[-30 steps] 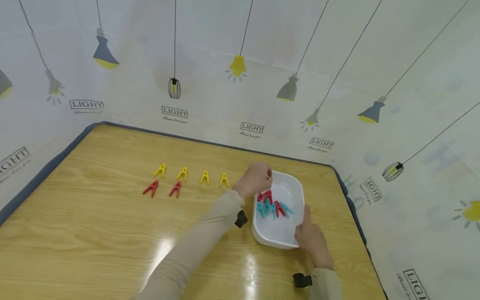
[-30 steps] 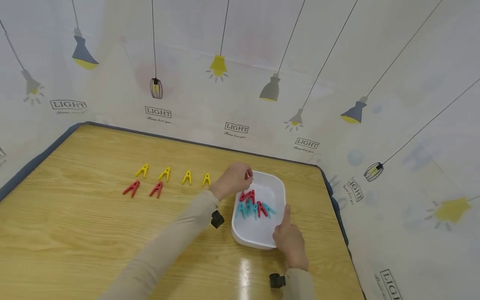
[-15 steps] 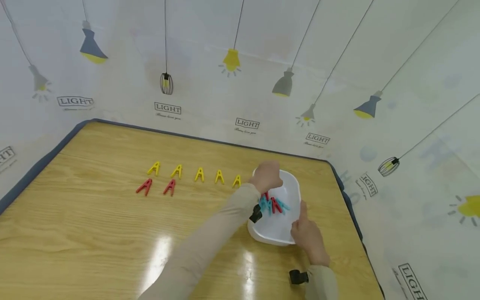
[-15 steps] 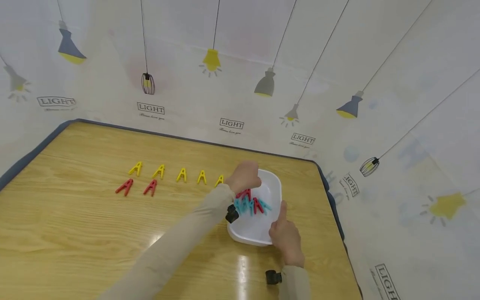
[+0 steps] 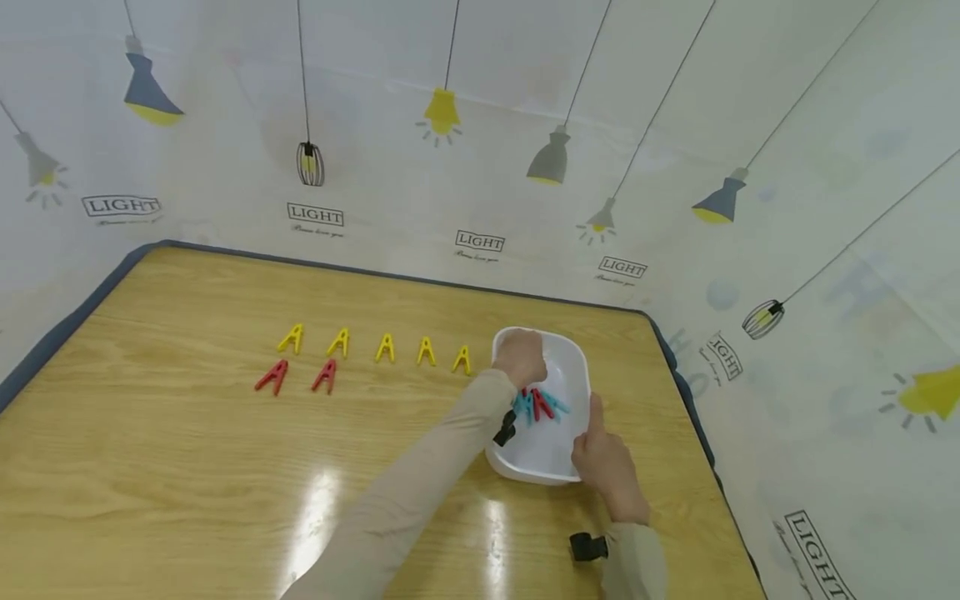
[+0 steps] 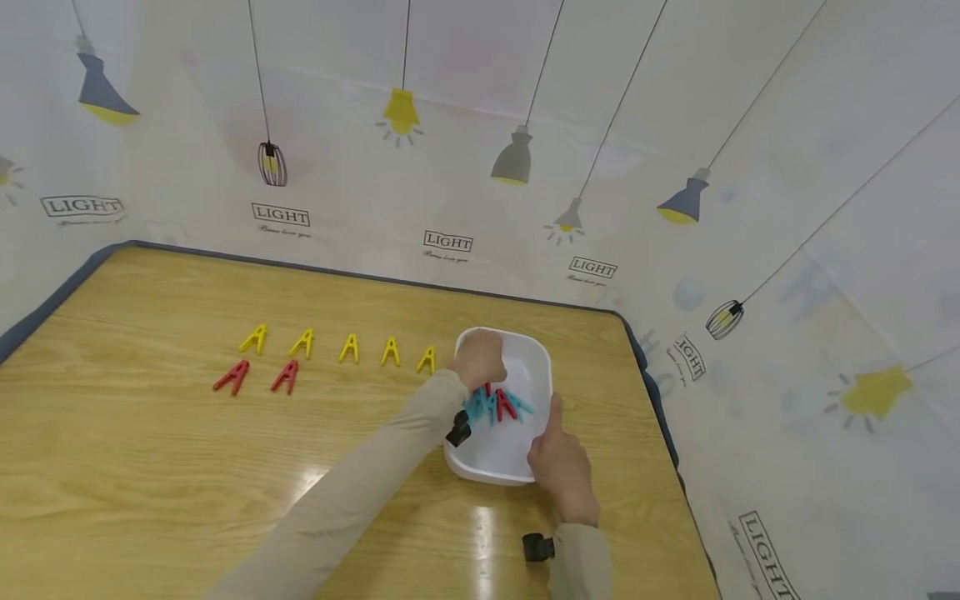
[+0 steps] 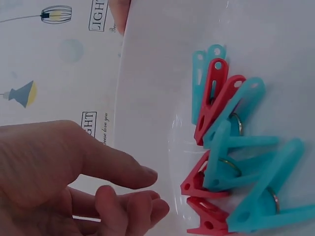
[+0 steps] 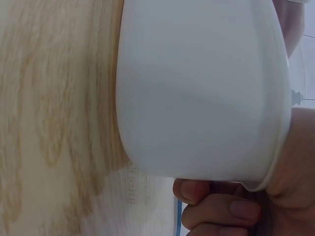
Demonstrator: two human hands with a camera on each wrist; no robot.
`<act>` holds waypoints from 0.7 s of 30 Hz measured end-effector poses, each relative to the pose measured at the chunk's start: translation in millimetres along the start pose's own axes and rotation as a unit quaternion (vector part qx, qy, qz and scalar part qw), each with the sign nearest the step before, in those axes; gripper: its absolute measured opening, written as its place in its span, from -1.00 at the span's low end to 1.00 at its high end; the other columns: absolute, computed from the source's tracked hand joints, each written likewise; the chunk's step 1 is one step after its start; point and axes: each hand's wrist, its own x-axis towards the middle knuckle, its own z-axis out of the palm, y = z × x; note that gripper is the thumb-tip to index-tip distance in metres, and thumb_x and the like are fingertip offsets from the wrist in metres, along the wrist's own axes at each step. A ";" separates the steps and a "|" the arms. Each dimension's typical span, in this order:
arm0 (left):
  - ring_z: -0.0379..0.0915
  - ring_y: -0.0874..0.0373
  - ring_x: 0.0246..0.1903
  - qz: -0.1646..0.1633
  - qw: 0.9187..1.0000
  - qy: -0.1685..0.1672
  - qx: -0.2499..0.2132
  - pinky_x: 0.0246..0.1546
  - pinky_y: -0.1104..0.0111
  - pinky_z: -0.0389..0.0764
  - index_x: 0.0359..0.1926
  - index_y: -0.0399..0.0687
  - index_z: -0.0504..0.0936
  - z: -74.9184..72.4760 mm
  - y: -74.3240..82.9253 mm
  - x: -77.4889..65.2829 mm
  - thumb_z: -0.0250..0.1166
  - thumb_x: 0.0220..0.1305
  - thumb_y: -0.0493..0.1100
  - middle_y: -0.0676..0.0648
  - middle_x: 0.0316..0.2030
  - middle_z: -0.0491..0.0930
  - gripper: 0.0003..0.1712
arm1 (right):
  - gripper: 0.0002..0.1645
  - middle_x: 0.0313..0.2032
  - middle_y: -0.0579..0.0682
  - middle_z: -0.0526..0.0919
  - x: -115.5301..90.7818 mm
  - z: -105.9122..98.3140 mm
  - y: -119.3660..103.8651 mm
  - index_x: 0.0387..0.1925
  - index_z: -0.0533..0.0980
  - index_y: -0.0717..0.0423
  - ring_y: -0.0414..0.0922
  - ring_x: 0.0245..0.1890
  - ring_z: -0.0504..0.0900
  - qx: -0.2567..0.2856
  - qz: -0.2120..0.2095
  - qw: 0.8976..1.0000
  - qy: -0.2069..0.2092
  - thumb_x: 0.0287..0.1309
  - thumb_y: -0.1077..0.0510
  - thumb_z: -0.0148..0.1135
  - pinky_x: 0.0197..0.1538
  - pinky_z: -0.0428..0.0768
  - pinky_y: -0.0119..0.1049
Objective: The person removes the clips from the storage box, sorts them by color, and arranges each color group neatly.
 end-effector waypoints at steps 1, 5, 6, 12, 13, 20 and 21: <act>0.60 0.20 -0.37 0.000 1.000 0.002 -0.006 -0.33 0.37 0.60 -0.50 -0.05 0.62 0.7 -0.2 -0.3 0.28 0.09 -0.23 0.02 -0.38 0.72 -0.93 | -0.17 -0.64 0.06 0.45 0.5 -0.1 0.2 0.54 -0.21 0.22 -0.10 -0.70 0.40 -0.001 0.000 1.000 -0.001 0.41 0.25 -0.08 -0.57 0.32 -0.29; 0.58 0.17 -0.32 0.005 1.000 0.004 -0.022 -0.25 0.38 0.61 -0.52 -0.07 0.58 4.9 -3.1 -2.8 0.28 0.14 -0.25 -0.01 -0.38 0.71 -0.88 | -0.17 -0.65 0.06 0.45 1.2 1.3 -0.8 0.54 -0.21 0.22 -0.10 -0.71 0.39 0.001 0.000 1.000 0.000 0.41 0.25 -0.07 -0.58 0.32 -0.29; 0.58 0.16 -0.28 0.006 1.000 0.001 -0.027 -0.20 0.38 0.61 -0.48 -0.08 0.60 5.9 -3.8 -3.9 0.29 0.17 -0.24 -0.03 -0.34 0.72 -0.90 | -0.17 -0.64 0.05 0.45 1.1 1.9 -1.3 0.54 -0.21 0.21 -0.10 -0.71 0.39 0.001 0.001 1.000 0.001 0.41 0.25 -0.07 -0.57 0.32 -0.29; 0.62 0.11 -0.14 -0.001 1.000 -0.016 -0.019 0.02 0.36 0.57 -0.26 -0.14 0.71 18.5 -9.1 -6.4 0.28 0.22 -0.22 -0.05 -0.22 0.74 -0.88 | -0.17 -0.64 0.04 0.45 1.1 4.1 -1.9 0.54 -0.22 0.21 -0.12 -0.70 0.39 0.004 -0.007 1.000 -0.001 0.41 0.26 -0.09 -0.56 0.33 -0.31; 0.63 0.10 -0.17 0.002 1.000 -0.015 -0.017 0.00 0.36 0.58 -0.26 -0.14 0.71 20.9 -9.8 -6.0 0.27 0.22 -0.22 -0.05 -0.24 0.75 -0.88 | -0.17 -0.65 0.04 0.45 0.7 4.1 -1.9 0.55 -0.22 0.22 -0.11 -0.70 0.39 0.005 -0.008 1.000 0.000 0.41 0.26 -0.09 -0.56 0.33 -0.31; 0.66 0.09 -0.31 0.031 0.999 0.026 -0.011 -0.19 0.33 0.61 -0.28 -0.16 0.72 30.7 -9.5 -0.2 0.28 0.14 -0.24 -0.07 -0.32 0.76 -0.86 | -0.16 -0.65 0.04 0.44 -0.7 1.1 -0.6 0.56 -0.22 0.27 -0.12 -0.70 0.38 0.003 -0.007 1.000 0.004 0.42 0.24 -0.08 -0.56 0.33 -0.30; 0.67 0.09 -0.30 0.033 0.999 0.030 -0.006 -0.19 0.33 0.62 -0.27 -0.16 0.72 31.9 -9.2 0.2 0.27 0.16 -0.25 -0.07 -0.32 0.76 -0.85 | -0.16 -0.65 0.03 0.44 -0.7 0.7 -0.3 0.56 -0.22 0.27 -0.12 -0.70 0.38 0.002 -0.007 1.000 0.004 0.42 0.24 -0.08 -0.56 0.33 -0.30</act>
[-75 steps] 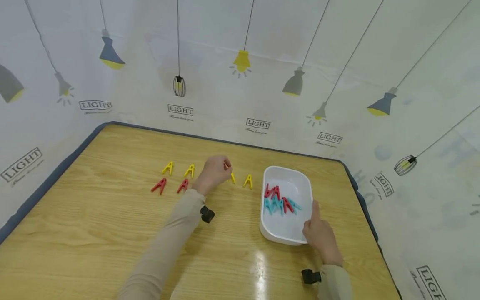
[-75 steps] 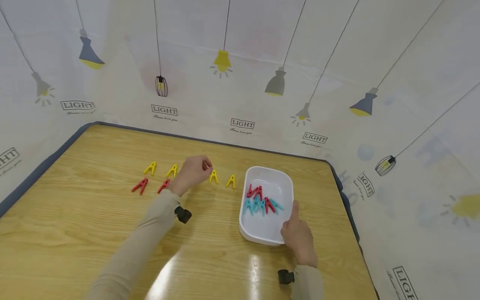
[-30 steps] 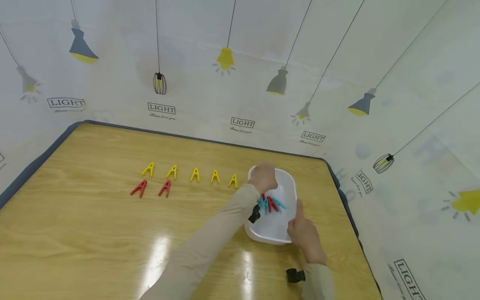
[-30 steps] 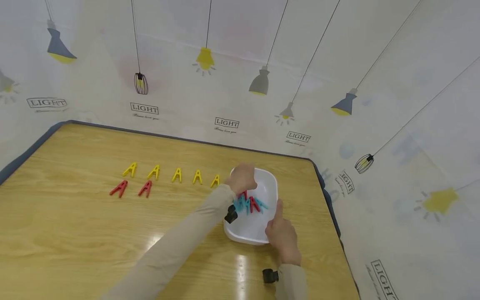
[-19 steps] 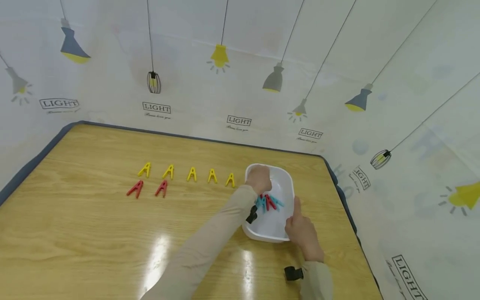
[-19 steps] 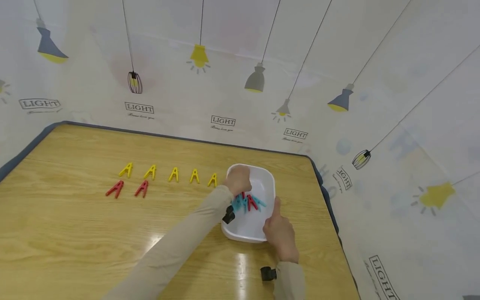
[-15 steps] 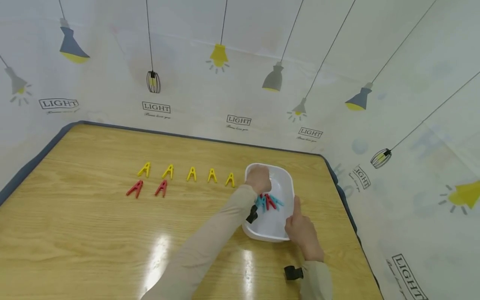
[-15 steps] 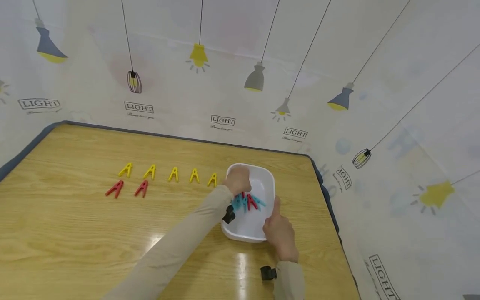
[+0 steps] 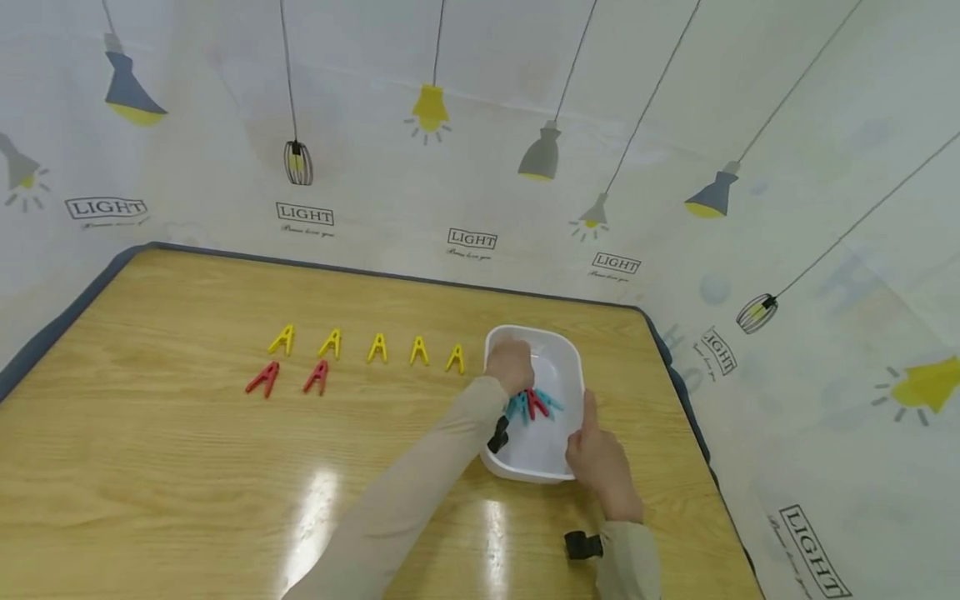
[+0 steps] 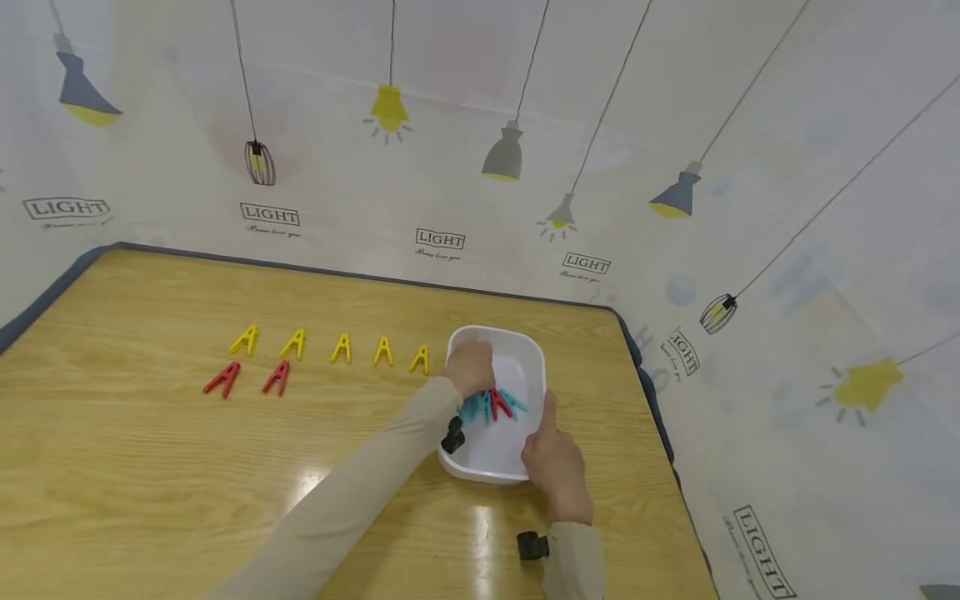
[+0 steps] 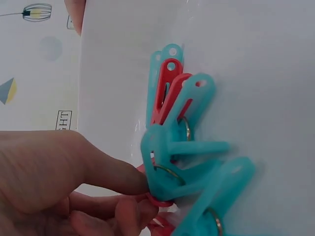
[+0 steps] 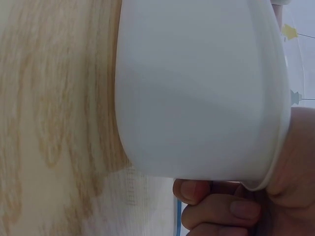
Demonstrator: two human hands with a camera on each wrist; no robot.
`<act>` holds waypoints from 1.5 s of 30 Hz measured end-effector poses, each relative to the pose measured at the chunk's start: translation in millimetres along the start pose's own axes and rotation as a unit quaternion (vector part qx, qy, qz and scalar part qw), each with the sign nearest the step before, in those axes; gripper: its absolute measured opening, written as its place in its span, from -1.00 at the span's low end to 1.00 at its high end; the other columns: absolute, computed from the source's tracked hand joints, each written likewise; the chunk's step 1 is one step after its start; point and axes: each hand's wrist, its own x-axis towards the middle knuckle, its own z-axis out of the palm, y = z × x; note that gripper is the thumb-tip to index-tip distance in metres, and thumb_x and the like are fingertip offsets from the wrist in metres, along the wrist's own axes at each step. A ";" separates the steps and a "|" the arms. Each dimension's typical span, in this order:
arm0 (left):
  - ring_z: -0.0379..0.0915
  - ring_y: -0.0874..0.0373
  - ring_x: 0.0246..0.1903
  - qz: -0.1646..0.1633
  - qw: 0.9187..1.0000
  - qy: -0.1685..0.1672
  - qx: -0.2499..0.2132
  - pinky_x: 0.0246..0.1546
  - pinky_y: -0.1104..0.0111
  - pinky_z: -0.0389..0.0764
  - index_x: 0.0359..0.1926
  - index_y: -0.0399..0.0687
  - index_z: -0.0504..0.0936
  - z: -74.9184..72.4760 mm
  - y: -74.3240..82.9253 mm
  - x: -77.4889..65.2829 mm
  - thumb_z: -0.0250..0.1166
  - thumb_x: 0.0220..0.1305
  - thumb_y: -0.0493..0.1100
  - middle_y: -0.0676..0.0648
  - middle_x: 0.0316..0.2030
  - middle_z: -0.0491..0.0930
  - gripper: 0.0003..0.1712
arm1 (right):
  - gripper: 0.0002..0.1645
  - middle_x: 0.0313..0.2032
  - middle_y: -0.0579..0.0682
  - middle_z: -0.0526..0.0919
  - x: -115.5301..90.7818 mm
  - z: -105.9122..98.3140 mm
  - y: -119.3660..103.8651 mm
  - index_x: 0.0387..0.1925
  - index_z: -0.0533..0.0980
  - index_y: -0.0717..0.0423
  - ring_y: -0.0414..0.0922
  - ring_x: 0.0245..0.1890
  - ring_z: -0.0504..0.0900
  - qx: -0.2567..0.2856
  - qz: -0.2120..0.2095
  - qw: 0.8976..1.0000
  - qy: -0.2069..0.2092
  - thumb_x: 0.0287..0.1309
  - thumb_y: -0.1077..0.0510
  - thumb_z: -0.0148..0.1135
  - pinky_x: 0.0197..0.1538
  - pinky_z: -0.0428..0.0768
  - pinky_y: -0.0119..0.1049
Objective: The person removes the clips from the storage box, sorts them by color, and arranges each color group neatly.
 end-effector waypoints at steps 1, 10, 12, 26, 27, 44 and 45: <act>0.67 0.10 -0.31 0.001 1.000 0.005 0.003 -0.20 0.33 0.63 -0.26 -0.16 0.72 0.5 -0.4 0.4 0.26 0.17 -0.25 -0.07 -0.32 0.76 -0.85 | -0.16 -0.65 0.03 0.44 0.1 -0.6 -0.4 0.56 -0.22 0.27 -0.12 -0.70 0.38 0.000 0.000 1.000 -0.001 0.42 0.24 -0.08 -0.56 0.33 -0.30; 0.67 0.07 -0.27 -0.003 1.000 0.013 -0.008 -0.20 0.30 0.65 -0.24 -0.17 0.71 -0.2 -2.7 1.7 0.24 0.18 -0.27 -0.09 -0.31 0.75 -0.84 | -0.15 -0.64 0.04 0.44 2.1 -1.0 -3.3 0.56 -0.22 0.26 -0.12 -0.70 0.39 0.001 0.002 1.000 0.000 0.42 0.24 -0.08 -0.56 0.33 -0.30; 0.66 0.06 -0.25 -0.001 1.000 0.016 -0.013 -0.16 0.29 0.66 -0.22 -0.18 0.70 -1.8 -2.8 0.8 0.23 0.19 -0.28 -0.09 -0.29 0.74 -0.83 | -0.15 -0.65 0.04 0.45 2.8 0.1 -2.4 0.56 -0.22 0.26 -0.12 -0.70 0.39 0.001 0.001 1.000 0.002 0.41 0.24 -0.08 -0.56 0.33 -0.30; 0.45 0.18 -0.43 -0.030 0.996 -0.023 -0.078 -0.45 0.41 0.48 -0.35 -0.11 0.64 -20.0 7.9 6.1 0.35 0.24 -0.21 -0.03 -0.36 0.67 -0.93 | -0.16 -0.65 0.03 0.42 0.8 0.5 -0.6 0.57 -0.24 0.25 -0.12 -0.71 0.37 0.005 0.012 1.000 -0.004 0.43 0.23 -0.11 -0.57 0.34 -0.31; 0.47 0.16 -0.41 -0.035 0.995 -0.029 -0.086 -0.42 0.41 0.50 -0.34 -0.11 0.65 -21.6 9.2 5.8 0.36 0.25 -0.19 -0.04 -0.34 0.67 -0.91 | -0.16 -0.65 0.03 0.42 0.6 0.9 -0.5 0.57 -0.23 0.25 -0.12 -0.71 0.37 0.006 0.013 1.000 -0.004 0.43 0.23 -0.11 -0.57 0.34 -0.31; 0.06 0.19 -0.57 -0.036 0.989 -0.011 -0.143 -0.59 0.42 0.17 -0.61 -0.03 0.28 -57.9 -9.9 -6.3 0.38 0.20 -0.26 0.05 -0.61 0.12 -0.57 | -0.17 -0.55 0.09 0.49 2.6 1.5 -2.5 0.53 -0.21 0.21 -0.06 -0.62 0.44 -0.003 0.028 1.000 -0.011 0.41 0.24 -0.05 -0.50 0.37 -0.28; 0.04 0.19 -0.57 -0.037 0.989 -0.009 -0.146 -0.59 0.41 0.16 -0.62 -0.03 0.27 -59.0 -11.4 -7.9 0.38 0.19 -0.27 0.05 -0.61 0.10 -0.56 | -0.16 -0.54 0.10 0.49 2.9 2.0 -2.3 0.53 -0.21 0.20 -0.06 -0.61 0.44 -0.005 0.029 0.999 -0.011 0.41 0.23 -0.05 -0.50 0.37 -0.28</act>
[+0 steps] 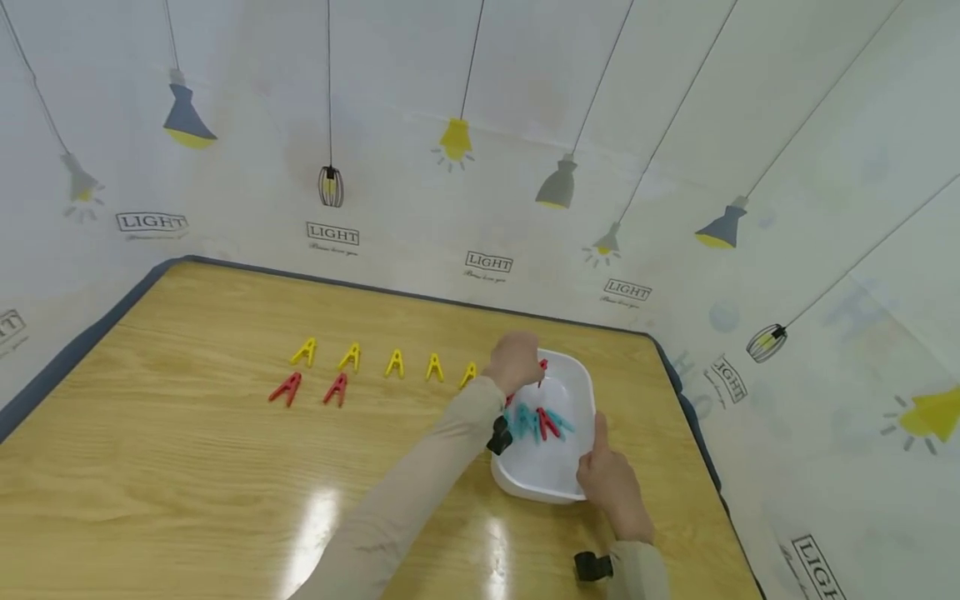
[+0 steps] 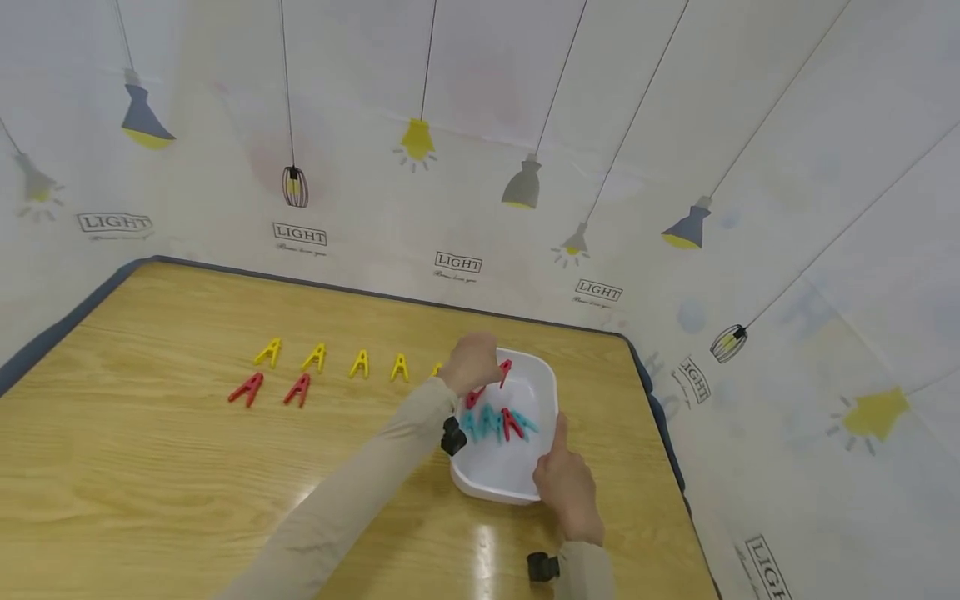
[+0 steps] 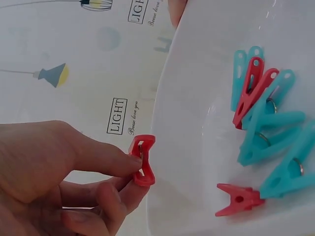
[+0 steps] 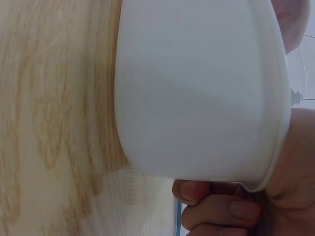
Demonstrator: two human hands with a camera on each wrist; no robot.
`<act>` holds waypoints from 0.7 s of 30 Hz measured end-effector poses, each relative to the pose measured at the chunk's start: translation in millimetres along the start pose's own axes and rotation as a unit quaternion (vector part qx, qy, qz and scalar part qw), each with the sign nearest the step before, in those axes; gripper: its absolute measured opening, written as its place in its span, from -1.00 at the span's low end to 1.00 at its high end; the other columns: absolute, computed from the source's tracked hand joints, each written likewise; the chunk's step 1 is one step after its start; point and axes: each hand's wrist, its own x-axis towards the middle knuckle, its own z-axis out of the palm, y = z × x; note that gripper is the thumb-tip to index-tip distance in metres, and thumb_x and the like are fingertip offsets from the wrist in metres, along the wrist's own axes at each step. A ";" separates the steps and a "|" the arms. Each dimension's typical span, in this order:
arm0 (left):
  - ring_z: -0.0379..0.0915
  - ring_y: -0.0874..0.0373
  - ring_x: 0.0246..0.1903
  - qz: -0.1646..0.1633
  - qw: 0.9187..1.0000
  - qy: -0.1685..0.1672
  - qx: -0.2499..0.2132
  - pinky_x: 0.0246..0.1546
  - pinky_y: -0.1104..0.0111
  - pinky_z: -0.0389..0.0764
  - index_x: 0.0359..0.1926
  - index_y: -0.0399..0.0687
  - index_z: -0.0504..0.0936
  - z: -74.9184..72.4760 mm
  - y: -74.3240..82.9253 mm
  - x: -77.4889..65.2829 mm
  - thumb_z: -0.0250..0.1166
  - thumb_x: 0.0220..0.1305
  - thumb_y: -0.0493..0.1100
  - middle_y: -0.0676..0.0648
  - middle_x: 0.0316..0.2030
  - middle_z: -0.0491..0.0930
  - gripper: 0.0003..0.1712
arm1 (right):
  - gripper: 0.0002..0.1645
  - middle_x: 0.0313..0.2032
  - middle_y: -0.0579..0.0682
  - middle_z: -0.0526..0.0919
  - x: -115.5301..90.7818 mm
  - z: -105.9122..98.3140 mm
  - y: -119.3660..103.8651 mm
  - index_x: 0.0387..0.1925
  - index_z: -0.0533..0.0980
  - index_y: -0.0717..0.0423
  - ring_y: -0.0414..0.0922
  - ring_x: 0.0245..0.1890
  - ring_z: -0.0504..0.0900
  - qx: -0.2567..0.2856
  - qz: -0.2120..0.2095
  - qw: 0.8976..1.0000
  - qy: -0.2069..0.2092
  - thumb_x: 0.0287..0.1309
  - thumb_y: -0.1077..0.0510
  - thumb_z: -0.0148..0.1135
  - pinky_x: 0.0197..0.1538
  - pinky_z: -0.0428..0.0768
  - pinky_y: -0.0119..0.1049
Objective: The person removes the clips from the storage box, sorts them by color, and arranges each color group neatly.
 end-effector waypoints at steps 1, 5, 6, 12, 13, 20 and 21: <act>0.03 0.19 -0.57 -0.001 1.000 0.002 -0.003 -0.59 0.41 0.15 -0.63 -0.02 0.25 -0.9 -1.4 -1.5 0.38 0.18 -0.27 0.06 -0.61 0.09 -0.55 | -0.16 -0.53 0.10 0.50 0.0 0.6 0.5 0.53 -0.22 0.20 -0.07 -0.61 0.44 -0.001 0.002 1.000 -0.001 0.41 0.23 -0.05 -0.50 0.37 -0.28; 0.05 0.20 -0.57 -0.007 1.000 0.011 -0.013 -0.60 0.41 0.16 -0.63 0.00 0.24 -4.6 -6.9 -6.7 0.36 0.16 -0.29 0.06 -0.61 0.11 -0.55 | -0.16 -0.54 0.10 0.50 -0.9 1.1 1.1 0.54 -0.24 0.21 -0.07 -0.61 0.43 -0.001 -0.001 1.000 0.000 0.42 0.23 -0.08 -0.50 0.36 -0.28; 0.06 0.20 -0.57 -0.010 1.000 0.012 -0.017 -0.60 0.40 0.17 -0.63 0.00 0.24 -5.9 -8.5 -7.7 0.35 0.16 -0.30 0.06 -0.62 0.12 -0.55 | -0.16 -0.54 0.10 0.49 -1.3 0.7 0.8 0.54 -0.24 0.21 -0.07 -0.62 0.43 0.001 -0.002 1.000 -0.001 0.42 0.23 -0.09 -0.50 0.36 -0.27; 0.08 0.19 -0.58 -0.017 1.000 0.010 -0.005 -0.60 0.40 0.19 -0.64 -0.01 0.24 -12.4 -16.0 -9.7 0.34 0.20 -0.31 0.04 -0.63 0.17 -0.55 | -0.16 -0.57 0.08 0.47 -4.2 -0.8 1.1 0.55 -0.26 0.20 -0.07 -0.64 0.41 0.009 -0.003 1.000 -0.004 0.42 0.23 -0.10 -0.51 0.35 -0.28; 0.08 0.19 -0.58 -0.020 1.000 0.010 -0.002 -0.60 0.41 0.19 -0.64 -0.02 0.25 -14.1 -17.2 -9.9 0.34 0.20 -0.31 0.04 -0.63 0.17 -0.55 | -0.16 -0.57 0.08 0.47 -4.5 -0.9 0.9 0.55 -0.26 0.19 -0.08 -0.64 0.41 0.010 -0.003 1.000 -0.005 0.43 0.23 -0.10 -0.51 0.35 -0.28; 0.22 0.19 -0.54 -0.028 0.999 0.023 0.034 -0.56 0.41 0.29 -0.60 -0.01 0.31 -29.1 -26.4 -13.9 0.37 0.20 -0.25 0.04 -0.59 0.29 -0.60 | -0.15 -0.57 0.08 0.47 -4.7 -1.8 -1.3 0.55 -0.28 0.20 -0.07 -0.62 0.41 0.018 -0.008 1.000 -0.013 0.43 0.22 -0.10 -0.50 0.36 -0.27; 0.20 0.19 -0.55 -0.027 0.999 0.023 0.038 -0.57 0.42 0.28 -0.61 -0.01 0.29 -31.4 -27.7 -14.3 0.37 0.20 -0.25 0.05 -0.61 0.27 -0.58 | -0.15 -0.57 0.08 0.47 -4.7 -1.9 -1.3 0.55 -0.28 0.21 -0.08 -0.62 0.41 0.017 -0.009 1.000 -0.012 0.43 0.22 -0.10 -0.50 0.36 -0.27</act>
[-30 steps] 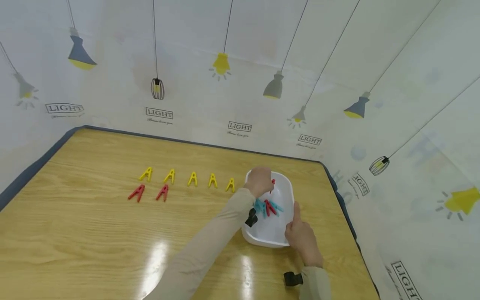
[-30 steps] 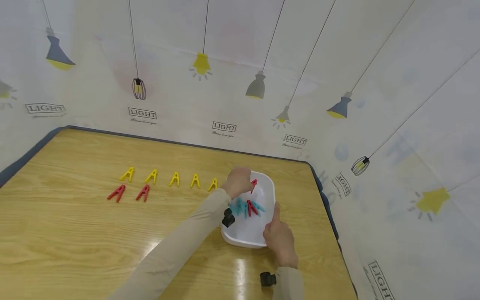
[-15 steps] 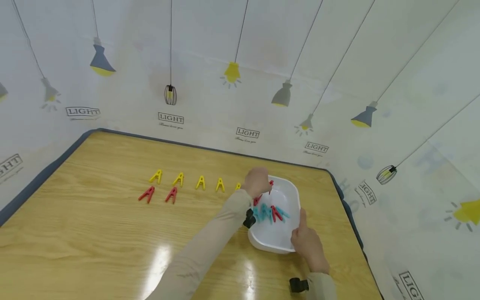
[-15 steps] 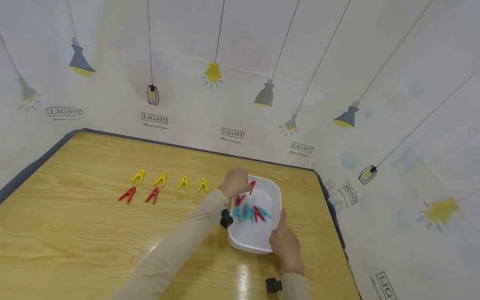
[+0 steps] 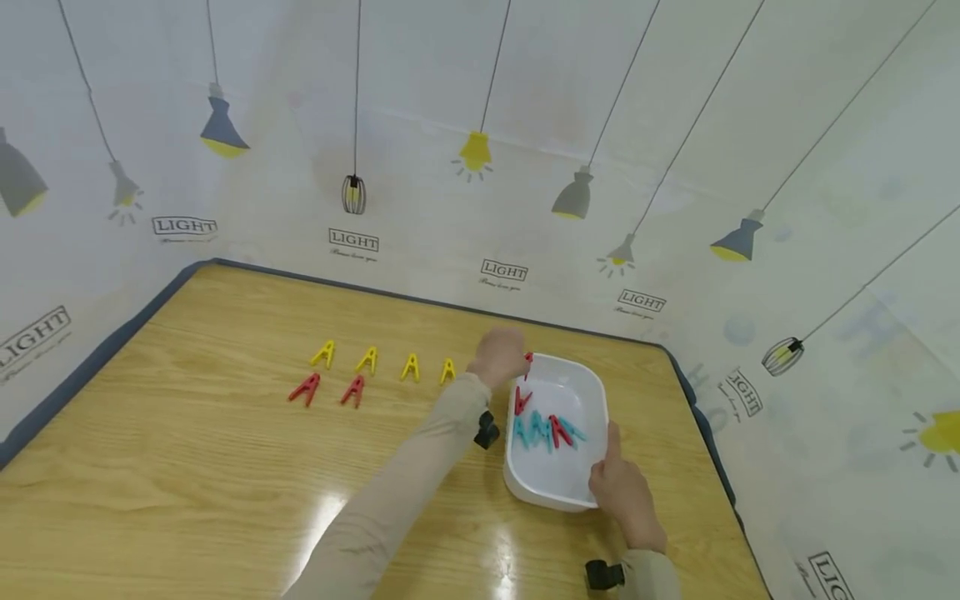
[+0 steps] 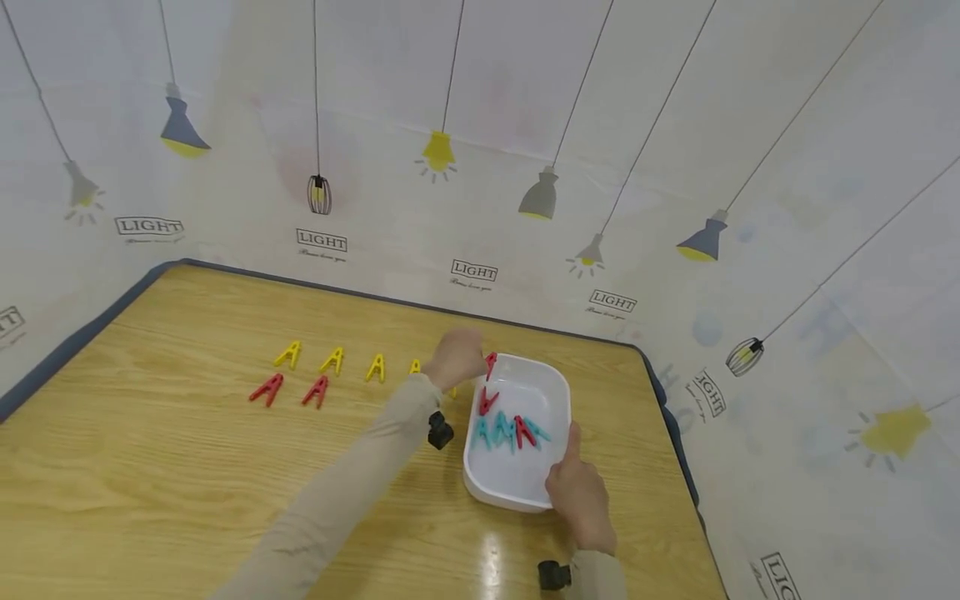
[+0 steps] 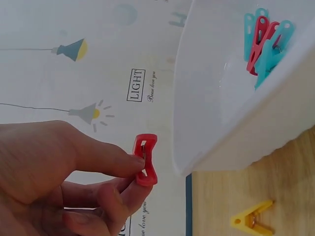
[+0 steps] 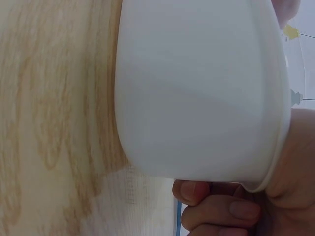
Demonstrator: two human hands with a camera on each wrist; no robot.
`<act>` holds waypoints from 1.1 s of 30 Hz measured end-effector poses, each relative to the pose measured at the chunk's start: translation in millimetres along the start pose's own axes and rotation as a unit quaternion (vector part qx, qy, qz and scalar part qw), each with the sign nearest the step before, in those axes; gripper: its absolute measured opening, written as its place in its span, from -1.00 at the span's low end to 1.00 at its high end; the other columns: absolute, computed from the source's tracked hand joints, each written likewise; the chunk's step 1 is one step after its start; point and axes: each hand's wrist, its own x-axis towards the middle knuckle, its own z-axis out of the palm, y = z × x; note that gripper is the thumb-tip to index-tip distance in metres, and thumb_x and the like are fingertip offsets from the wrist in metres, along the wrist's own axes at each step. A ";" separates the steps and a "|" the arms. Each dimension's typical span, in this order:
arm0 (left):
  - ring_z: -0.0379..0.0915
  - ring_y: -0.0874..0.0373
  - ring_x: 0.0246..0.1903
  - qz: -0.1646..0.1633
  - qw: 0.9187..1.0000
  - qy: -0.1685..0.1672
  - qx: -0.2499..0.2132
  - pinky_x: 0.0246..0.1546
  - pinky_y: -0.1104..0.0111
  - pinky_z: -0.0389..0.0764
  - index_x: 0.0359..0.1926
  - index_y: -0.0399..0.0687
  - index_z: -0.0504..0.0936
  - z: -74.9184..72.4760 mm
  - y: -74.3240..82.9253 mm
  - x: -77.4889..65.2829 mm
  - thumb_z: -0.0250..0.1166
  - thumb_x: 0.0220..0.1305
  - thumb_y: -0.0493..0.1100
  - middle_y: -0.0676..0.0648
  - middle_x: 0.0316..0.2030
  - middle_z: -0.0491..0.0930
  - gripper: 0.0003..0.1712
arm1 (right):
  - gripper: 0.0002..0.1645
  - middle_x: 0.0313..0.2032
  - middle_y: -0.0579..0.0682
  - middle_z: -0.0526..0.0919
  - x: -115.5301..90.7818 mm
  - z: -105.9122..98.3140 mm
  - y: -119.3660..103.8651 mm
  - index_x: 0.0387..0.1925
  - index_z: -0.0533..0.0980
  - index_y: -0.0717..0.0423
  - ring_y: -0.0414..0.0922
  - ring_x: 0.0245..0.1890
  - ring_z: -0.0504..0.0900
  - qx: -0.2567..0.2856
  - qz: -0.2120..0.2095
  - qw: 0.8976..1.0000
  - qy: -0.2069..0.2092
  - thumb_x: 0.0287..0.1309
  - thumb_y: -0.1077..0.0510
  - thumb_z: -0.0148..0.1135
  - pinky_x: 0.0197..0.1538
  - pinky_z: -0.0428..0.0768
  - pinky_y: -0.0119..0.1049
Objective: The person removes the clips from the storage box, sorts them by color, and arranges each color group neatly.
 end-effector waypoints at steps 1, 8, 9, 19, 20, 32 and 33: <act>0.19 0.19 -0.55 0.002 1.000 0.001 0.005 -0.57 0.42 0.27 -0.61 -0.01 0.29 -1.8 -1.9 0.2 0.37 0.21 -0.24 0.05 -0.61 0.27 -0.58 | -0.15 -0.57 0.07 0.47 0.5 0.8 0.3 0.55 -0.28 0.21 -0.08 -0.63 0.41 -0.001 -0.003 1.000 0.001 0.43 0.22 -0.10 -0.50 0.35 -0.27; 0.18 0.18 -0.58 -0.016 1.000 0.008 -0.014 -0.60 0.40 0.25 -0.58 -0.04 0.28 -18.8 -9.2 -4.2 0.35 0.25 -0.23 0.03 -0.62 0.23 -0.59 | -0.14 -0.57 0.07 0.46 2.4 2.3 0.4 0.55 -0.28 0.23 -0.08 -0.62 0.41 -0.002 -0.007 1.000 0.002 0.42 0.22 -0.10 -0.49 0.36 -0.27; 0.18 0.18 -0.58 -0.019 1.000 0.006 -0.014 -0.60 0.40 0.26 -0.59 -0.04 0.28 -20.8 -10.7 -5.2 0.35 0.25 -0.23 0.03 -0.62 0.23 -0.58 | -0.14 -0.56 0.07 0.46 2.2 2.5 0.3 0.55 -0.29 0.24 -0.08 -0.62 0.41 -0.002 -0.006 1.000 0.001 0.43 0.22 -0.10 -0.49 0.36 -0.27; 0.28 0.18 -0.60 -0.060 0.997 0.009 -0.057 -0.61 0.43 0.39 -0.56 -0.07 0.40 -30.2 -32.8 -12.6 0.43 0.14 -0.26 0.02 -0.62 0.35 -0.66 | -0.15 -0.61 0.07 0.46 0.8 3.4 3.4 0.54 -0.26 0.30 -0.08 -0.66 0.39 -0.013 -0.025 1.000 0.011 0.39 0.23 -0.12 -0.53 0.32 -0.26; 0.23 0.20 -0.62 -0.059 0.997 0.009 -0.056 -0.62 0.43 0.35 -0.60 -0.05 0.35 -30.5 -35.6 -12.7 0.43 0.15 -0.26 0.04 -0.65 0.29 -0.61 | -0.15 -0.62 0.07 0.46 1.1 3.7 3.9 0.54 -0.26 0.30 -0.08 -0.66 0.39 -0.013 -0.028 0.999 0.012 0.39 0.23 -0.13 -0.54 0.31 -0.26; 0.03 0.19 -0.63 -0.072 0.995 0.022 -0.062 -0.60 0.38 0.18 -0.66 0.00 0.20 -31.1 -68.4 -24.0 0.32 0.19 -0.33 0.05 -0.67 0.10 -0.52 | -0.14 -0.60 0.09 0.47 0.9 2.5 1.6 0.54 -0.29 0.32 -0.07 -0.65 0.40 -0.016 -0.018 1.000 0.001 0.42 0.21 -0.14 -0.52 0.31 -0.25; 0.01 0.19 -0.64 -0.078 0.994 0.022 -0.068 -0.61 0.38 0.16 -0.66 0.01 0.20 -31.6 -70.4 -25.5 0.32 0.19 -0.33 0.05 -0.67 0.08 -0.51 | -0.14 -0.60 0.09 0.46 0.8 2.4 1.8 0.54 -0.29 0.32 -0.07 -0.64 0.39 -0.016 -0.017 1.000 0.000 0.42 0.21 -0.14 -0.52 0.31 -0.25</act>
